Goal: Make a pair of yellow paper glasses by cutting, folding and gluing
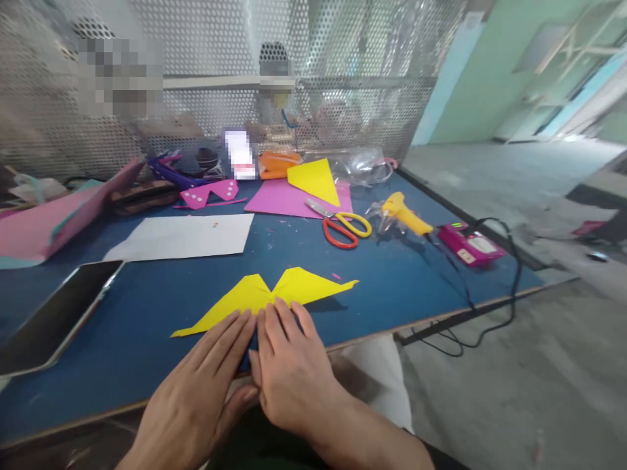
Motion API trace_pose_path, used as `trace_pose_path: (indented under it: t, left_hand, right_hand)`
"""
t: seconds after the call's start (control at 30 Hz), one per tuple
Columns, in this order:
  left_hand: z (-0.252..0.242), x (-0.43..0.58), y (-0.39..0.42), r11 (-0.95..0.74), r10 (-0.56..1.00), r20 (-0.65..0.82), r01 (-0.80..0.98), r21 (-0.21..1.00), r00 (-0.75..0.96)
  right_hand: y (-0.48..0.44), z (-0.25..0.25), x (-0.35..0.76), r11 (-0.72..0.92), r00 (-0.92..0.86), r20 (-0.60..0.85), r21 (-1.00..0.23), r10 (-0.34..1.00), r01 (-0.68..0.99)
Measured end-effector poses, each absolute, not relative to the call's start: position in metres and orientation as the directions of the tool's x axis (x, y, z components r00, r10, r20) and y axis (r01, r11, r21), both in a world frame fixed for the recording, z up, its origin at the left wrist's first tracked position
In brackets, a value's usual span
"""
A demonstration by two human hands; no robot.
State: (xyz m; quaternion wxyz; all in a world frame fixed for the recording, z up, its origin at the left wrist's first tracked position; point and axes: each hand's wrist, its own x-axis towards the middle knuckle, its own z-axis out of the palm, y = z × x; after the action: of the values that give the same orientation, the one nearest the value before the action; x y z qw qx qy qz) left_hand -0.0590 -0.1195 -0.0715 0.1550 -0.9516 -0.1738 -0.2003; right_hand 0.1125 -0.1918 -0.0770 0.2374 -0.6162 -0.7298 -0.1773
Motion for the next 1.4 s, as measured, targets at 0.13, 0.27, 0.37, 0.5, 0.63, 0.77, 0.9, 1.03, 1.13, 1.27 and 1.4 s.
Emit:
trace_pose_path:
  t: [0.13,0.27,0.37,0.5,0.63,0.77,0.9,1.03,1.13,1.27,1.4]
  left_hand:
    - [-0.071,-0.053,-0.117,-0.897,0.272,0.456,0.395,-0.200,0.848]
    - [-0.072,-0.052,-0.121,-0.898,0.325,0.465,0.423,-0.120,0.823]
    - [-0.074,-0.050,-0.126,-0.889,0.381,0.461,0.454,-0.054,0.801]
    - [-0.077,-0.050,-0.128,-0.882,0.409,0.479,0.470,-0.008,0.777]
    - [-0.079,-0.051,-0.126,-0.885,0.383,0.495,0.463,-0.045,0.780]
    - [-0.077,-0.045,-0.123,-0.879,0.355,0.501,0.464,-0.108,0.790]
    - [-0.070,-0.031,-0.123,-0.861,0.363,0.470,0.483,-0.161,0.804]
    - [-0.066,-0.021,-0.125,-0.844,0.363,0.446,0.491,-0.215,0.818]
    - [-0.067,-0.020,-0.127,-0.829,0.367,0.438,0.502,-0.245,0.820]
    - [-0.069,-0.021,-0.130,-0.809,0.403,0.419,0.531,-0.253,0.814]
    - [-0.068,-0.020,-0.132,-0.805,0.399,0.441,0.537,-0.251,0.804]
  right_hand:
    - [-0.193,-0.080,0.116,0.149,-0.089,0.560,-0.061,0.824,0.987]
    - [-0.196,-0.082,0.120,0.151,-0.074,0.542,-0.100,0.837,0.983]
    - [-0.201,-0.080,0.129,0.135,-0.046,0.550,-0.123,0.834,0.983]
    - [-0.213,-0.079,0.154,0.086,0.015,0.582,-0.146,0.813,0.986]
    - [-0.225,-0.082,0.183,0.018,0.014,0.607,-0.046,0.794,0.999]
    - [-0.228,-0.083,0.189,-0.051,0.076,0.616,-0.058,0.784,0.997]
    - [-0.227,-0.082,0.181,-0.055,0.078,0.596,-0.056,0.799,0.997]
    - [-0.230,-0.081,0.183,-0.087,0.113,0.595,-0.073,0.796,0.994]
    - [-0.234,-0.082,0.195,-0.122,0.129,0.629,-0.054,0.767,0.991]
    - [-0.243,-0.086,0.209,-0.175,0.130,0.651,0.004,0.748,0.984]
    - [-0.250,-0.080,0.206,-0.240,0.158,0.726,0.011,0.669,0.971]
